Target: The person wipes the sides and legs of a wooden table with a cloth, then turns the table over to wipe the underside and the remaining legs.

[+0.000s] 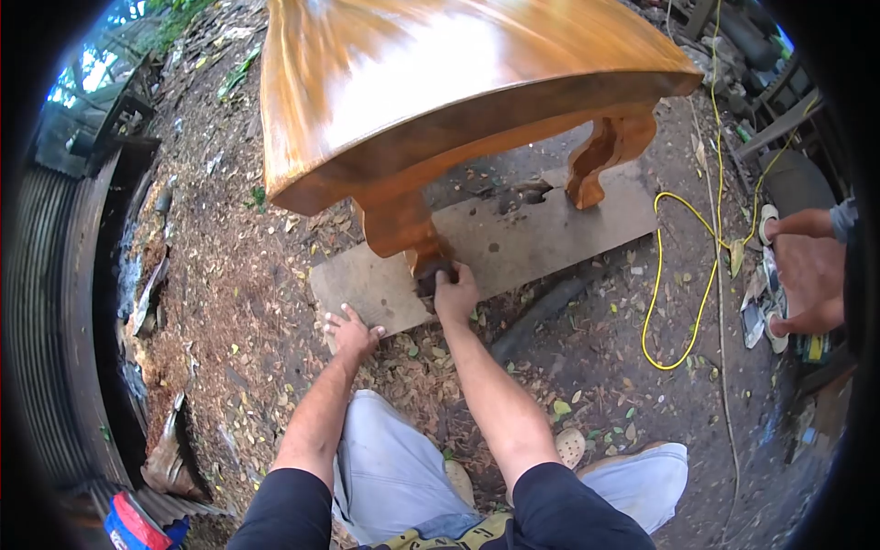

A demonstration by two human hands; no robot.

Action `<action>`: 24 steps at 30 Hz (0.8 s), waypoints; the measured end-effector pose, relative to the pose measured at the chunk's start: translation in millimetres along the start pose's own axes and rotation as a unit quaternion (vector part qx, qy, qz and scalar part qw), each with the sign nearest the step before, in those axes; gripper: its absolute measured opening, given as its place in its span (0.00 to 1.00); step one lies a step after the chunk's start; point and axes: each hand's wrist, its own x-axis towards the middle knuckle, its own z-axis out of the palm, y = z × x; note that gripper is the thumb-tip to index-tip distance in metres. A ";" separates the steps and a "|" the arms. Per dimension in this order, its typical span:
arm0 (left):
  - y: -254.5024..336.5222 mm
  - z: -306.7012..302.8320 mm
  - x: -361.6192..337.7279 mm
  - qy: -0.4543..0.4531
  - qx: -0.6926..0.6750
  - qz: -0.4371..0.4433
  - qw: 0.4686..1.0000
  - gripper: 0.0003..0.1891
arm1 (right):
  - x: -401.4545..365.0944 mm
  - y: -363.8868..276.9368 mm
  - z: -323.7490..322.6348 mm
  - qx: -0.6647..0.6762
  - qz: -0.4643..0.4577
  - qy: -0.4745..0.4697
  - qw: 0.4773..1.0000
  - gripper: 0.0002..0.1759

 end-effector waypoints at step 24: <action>-6.1 7.4 9.9 0.002 -0.011 -0.001 1.000 0.64 | -36.4 33.8 1.4 0.477 0.291 -0.061 0.827 0.13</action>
